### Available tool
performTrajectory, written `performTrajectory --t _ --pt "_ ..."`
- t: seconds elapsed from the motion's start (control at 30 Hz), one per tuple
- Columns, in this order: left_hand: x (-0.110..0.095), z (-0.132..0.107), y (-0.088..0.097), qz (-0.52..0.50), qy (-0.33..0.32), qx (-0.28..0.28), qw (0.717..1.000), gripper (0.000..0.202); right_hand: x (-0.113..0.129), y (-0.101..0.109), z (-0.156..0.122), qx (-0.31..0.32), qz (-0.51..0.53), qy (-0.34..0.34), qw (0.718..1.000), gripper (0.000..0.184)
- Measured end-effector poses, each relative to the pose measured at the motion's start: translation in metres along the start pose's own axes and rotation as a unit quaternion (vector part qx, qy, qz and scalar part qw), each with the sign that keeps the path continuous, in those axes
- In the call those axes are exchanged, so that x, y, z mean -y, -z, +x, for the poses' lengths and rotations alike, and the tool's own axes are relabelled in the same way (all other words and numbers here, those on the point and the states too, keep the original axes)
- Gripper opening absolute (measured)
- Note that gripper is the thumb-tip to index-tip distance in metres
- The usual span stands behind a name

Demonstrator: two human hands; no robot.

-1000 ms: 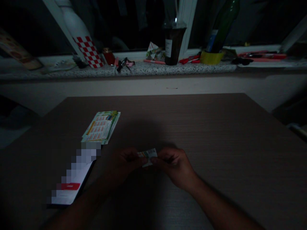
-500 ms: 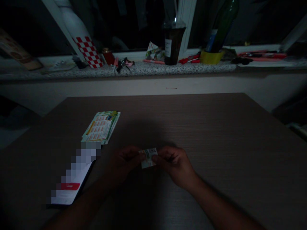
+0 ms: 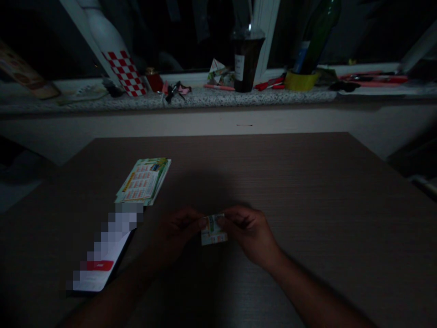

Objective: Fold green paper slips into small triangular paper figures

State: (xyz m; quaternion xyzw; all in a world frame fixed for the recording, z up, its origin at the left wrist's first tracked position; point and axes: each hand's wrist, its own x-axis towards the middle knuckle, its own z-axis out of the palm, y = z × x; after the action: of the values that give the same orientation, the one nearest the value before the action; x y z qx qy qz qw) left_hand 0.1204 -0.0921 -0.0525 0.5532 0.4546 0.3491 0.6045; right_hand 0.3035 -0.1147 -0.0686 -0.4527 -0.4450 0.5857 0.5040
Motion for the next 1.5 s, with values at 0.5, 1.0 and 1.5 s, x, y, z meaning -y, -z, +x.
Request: performTrajectory --t 0.5,1.0,1.5 --pt "0.003 0.000 0.000 0.069 -0.017 0.032 0.997 0.013 -0.003 -0.002 -0.001 0.008 -0.068 0.058 0.996 0.009" --pt "-0.001 -0.003 0.010 0.278 -0.330 -0.028 0.902 0.009 0.002 0.010 -0.002 -0.001 -0.220 0.307 0.926 0.016" --pt "-0.003 -0.011 0.002 0.394 -0.444 0.033 0.804 0.011 0.009 0.003 -0.006 0.055 -0.334 0.438 0.833 0.024"
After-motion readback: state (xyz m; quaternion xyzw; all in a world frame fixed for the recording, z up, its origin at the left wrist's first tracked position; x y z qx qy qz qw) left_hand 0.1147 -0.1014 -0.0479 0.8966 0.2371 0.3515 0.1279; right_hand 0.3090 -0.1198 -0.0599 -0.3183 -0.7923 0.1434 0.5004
